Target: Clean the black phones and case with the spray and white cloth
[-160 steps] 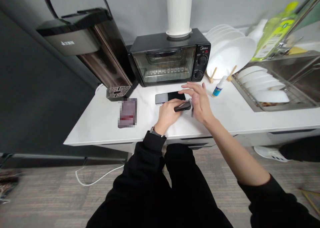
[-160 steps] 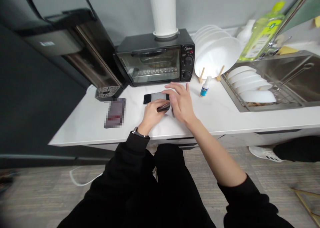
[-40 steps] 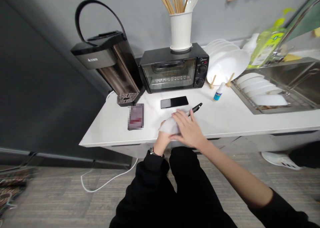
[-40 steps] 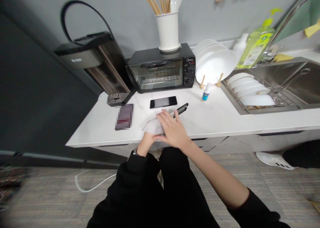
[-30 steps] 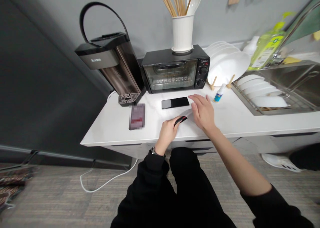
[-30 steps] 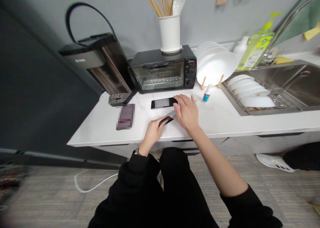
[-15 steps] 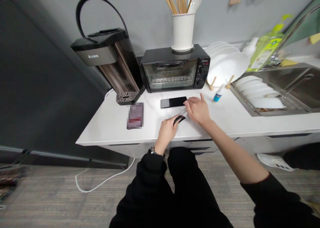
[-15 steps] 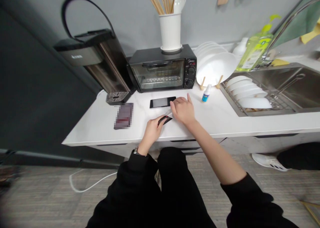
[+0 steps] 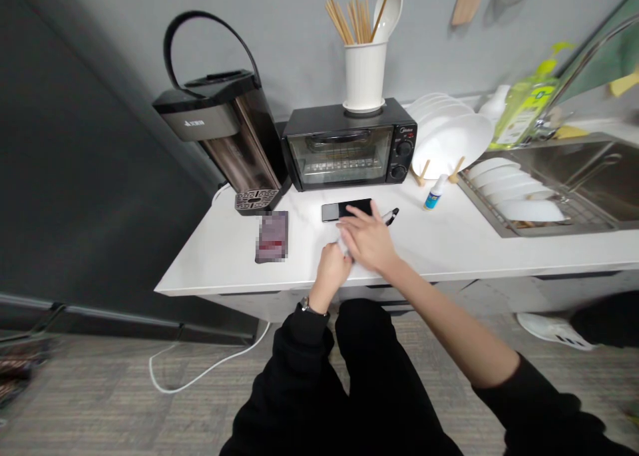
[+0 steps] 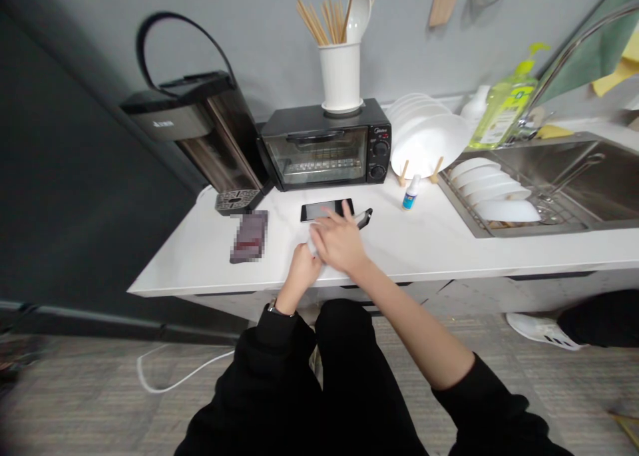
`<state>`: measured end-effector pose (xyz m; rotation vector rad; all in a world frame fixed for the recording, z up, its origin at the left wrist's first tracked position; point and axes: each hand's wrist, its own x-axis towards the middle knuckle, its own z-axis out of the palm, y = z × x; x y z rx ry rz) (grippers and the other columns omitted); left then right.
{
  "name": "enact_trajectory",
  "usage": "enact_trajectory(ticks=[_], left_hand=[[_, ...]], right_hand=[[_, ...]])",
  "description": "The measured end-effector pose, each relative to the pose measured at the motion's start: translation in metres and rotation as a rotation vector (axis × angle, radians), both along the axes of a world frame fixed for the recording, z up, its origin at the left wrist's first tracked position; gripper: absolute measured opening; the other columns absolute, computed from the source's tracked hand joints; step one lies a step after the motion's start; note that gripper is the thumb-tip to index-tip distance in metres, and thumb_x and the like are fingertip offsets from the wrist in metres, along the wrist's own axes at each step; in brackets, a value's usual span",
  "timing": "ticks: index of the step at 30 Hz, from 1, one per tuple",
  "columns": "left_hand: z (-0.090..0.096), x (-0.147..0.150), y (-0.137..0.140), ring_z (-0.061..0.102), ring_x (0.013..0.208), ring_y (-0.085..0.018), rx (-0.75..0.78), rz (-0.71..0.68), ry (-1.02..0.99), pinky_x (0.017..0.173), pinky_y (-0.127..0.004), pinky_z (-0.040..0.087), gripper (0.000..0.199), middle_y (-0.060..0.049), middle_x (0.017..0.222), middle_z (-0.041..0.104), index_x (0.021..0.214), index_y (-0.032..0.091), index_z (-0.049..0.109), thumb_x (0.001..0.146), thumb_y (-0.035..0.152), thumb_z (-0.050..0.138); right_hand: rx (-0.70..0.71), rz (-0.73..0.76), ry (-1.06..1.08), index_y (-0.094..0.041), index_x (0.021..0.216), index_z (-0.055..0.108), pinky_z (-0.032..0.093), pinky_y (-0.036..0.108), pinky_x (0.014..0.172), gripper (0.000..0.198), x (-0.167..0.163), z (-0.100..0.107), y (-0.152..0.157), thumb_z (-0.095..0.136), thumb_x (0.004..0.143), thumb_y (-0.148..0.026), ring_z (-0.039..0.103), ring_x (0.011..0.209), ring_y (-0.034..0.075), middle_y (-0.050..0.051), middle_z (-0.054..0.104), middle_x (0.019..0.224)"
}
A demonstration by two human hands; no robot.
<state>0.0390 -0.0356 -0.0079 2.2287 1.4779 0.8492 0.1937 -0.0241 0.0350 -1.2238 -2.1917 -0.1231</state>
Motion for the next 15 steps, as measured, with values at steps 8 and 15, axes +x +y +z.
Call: enact_trajectory(ticks=[8, 15], left_hand=[[-0.001, 0.0, 0.0, 0.078, 0.106, -0.026, 0.03, -0.073, -0.082, 0.096, -0.034, 0.058, 0.028, -0.008, 0.113, 0.081, 0.12, 0.024, 0.075, 0.104, 0.021, 0.052], [-0.004, -0.003, 0.003, 0.078, 0.099, -0.029, -0.012, -0.002, -0.05, 0.091, -0.037, 0.059, 0.021, -0.014, 0.103, 0.082, 0.107, 0.014, 0.077, 0.095, 0.012, 0.059]], right_hand=[[-0.057, -0.155, 0.035, -0.02, 0.112, 0.082, 0.024, 0.064, 0.129, 0.051, 0.025, 0.001, 0.015, 0.032, 0.11, -0.03, 0.056, 0.144, 0.032, 0.009, 0.079, 0.125], [0.012, 0.132, -0.032, -0.021, 0.123, 0.078, 0.018, 0.061, 0.132, 0.046, 0.005, -0.003, 0.009, 0.034, 0.111, -0.032, 0.054, 0.146, 0.028, 0.007, 0.078, 0.13]])
